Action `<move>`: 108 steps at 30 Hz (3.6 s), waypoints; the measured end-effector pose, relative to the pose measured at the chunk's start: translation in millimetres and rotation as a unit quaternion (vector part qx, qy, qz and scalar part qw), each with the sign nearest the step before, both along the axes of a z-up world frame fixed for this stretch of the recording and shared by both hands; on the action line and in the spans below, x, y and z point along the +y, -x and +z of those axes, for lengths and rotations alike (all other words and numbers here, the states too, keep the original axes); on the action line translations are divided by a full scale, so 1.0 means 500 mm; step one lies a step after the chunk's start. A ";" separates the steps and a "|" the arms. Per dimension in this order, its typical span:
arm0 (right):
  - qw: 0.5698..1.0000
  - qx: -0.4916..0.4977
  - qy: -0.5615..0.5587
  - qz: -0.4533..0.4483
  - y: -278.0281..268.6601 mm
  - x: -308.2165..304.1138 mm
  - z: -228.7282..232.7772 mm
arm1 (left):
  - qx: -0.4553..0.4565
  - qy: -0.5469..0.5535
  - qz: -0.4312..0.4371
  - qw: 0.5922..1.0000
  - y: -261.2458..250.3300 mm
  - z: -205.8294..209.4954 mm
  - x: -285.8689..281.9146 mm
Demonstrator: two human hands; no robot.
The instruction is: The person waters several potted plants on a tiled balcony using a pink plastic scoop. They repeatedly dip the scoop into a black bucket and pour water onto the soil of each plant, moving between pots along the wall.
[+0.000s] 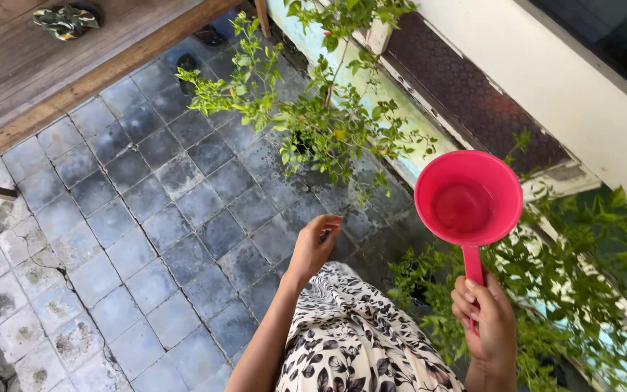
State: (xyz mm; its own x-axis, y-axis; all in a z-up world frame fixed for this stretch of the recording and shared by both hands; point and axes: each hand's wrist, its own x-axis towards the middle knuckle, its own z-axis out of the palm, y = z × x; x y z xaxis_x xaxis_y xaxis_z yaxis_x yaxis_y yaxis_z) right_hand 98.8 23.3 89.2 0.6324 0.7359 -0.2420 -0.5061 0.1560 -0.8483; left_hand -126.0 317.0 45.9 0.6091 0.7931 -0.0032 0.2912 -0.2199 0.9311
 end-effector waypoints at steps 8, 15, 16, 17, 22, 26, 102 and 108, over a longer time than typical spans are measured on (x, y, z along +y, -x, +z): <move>0.999 0.020 -0.018 0.020 -0.058 0.182 0.007 | 0.003 -0.013 0.023 1.000 -0.029 0.010 0.163; 0.999 0.030 -0.018 0.042 -0.102 0.347 0.032 | 0.008 -0.019 0.024 0.999 -0.054 0.041 0.306; 0.998 0.032 -0.019 0.042 -0.107 0.368 0.032 | 0.011 -0.020 0.024 0.999 -0.056 0.043 0.328; 0.998 0.038 -0.023 0.043 -0.109 0.385 0.032 | 0.021 -0.025 0.023 0.999 -0.059 0.045 0.348; 0.997 0.053 -0.032 0.043 -0.133 0.470 0.026 | 0.036 -0.038 0.026 0.998 -0.079 0.044 0.438; 0.998 0.038 -0.006 0.041 -0.135 0.517 0.042 | 0.038 -0.054 0.046 0.997 -0.078 0.053 0.476; 0.990 -0.082 0.103 -0.050 -0.046 1.031 0.052 | 0.256 -0.010 -0.102 0.961 -0.138 -0.273 0.904; 0.996 -0.034 0.065 -0.051 -0.058 1.018 0.048 | 0.259 -0.001 -0.104 0.960 -0.128 -0.302 0.916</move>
